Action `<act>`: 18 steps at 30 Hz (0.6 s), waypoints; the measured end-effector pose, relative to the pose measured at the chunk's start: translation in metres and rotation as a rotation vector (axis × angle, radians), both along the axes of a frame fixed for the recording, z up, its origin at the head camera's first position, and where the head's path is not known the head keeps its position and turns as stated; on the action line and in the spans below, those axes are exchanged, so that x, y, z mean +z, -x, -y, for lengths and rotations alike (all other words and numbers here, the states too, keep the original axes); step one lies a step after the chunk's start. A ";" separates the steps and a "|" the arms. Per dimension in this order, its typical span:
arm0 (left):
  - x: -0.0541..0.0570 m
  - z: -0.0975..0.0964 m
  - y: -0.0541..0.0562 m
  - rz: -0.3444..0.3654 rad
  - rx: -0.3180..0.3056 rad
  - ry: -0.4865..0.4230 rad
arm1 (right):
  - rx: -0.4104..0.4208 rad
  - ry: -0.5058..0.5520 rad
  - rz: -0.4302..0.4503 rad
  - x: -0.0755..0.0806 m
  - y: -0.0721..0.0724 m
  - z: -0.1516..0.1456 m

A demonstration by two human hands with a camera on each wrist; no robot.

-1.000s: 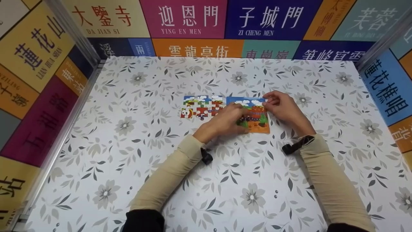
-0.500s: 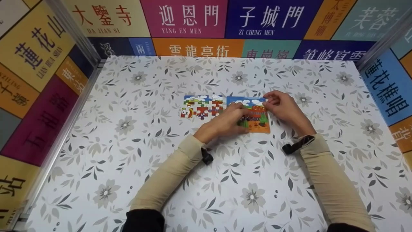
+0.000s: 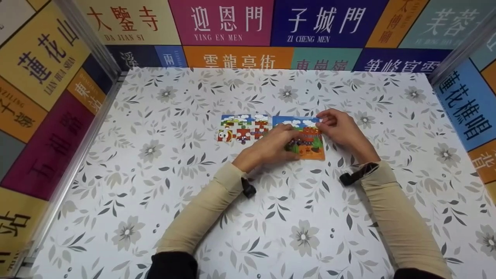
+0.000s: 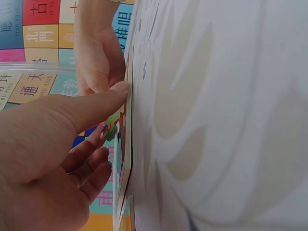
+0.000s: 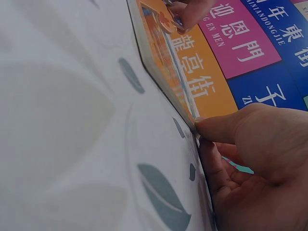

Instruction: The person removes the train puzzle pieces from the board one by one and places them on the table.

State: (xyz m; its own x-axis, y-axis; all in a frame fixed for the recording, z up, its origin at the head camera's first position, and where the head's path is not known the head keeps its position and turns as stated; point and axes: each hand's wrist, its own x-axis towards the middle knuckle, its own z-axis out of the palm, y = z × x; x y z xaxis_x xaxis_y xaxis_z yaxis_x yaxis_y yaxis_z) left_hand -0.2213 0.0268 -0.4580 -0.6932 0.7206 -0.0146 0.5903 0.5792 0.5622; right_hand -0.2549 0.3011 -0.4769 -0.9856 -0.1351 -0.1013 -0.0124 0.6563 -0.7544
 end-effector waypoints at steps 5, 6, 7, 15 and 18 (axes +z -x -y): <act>0.000 0.002 0.001 -0.018 -0.011 0.001 | -0.009 0.014 -0.004 0.000 0.000 0.002; 0.000 0.002 0.001 -0.025 -0.019 0.001 | -0.010 0.017 -0.007 0.000 0.000 0.002; -0.001 0.002 0.002 -0.034 -0.029 -0.001 | -0.014 0.019 -0.010 0.000 0.000 0.003; -0.002 0.005 0.004 -0.070 -0.086 -0.034 | -0.013 0.009 -0.022 0.000 0.001 0.003; -0.002 0.005 0.004 -0.071 -0.097 -0.037 | -0.013 0.006 -0.027 0.000 0.000 0.002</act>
State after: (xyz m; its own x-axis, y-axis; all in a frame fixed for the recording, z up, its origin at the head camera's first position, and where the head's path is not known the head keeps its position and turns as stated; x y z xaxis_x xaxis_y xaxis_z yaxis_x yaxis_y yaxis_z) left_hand -0.2256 0.0215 -0.4598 -0.6185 0.7835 0.0599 0.6816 0.4971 0.5370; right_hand -0.2552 0.2987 -0.4770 -0.9897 -0.1226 -0.0741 -0.0240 0.6519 -0.7579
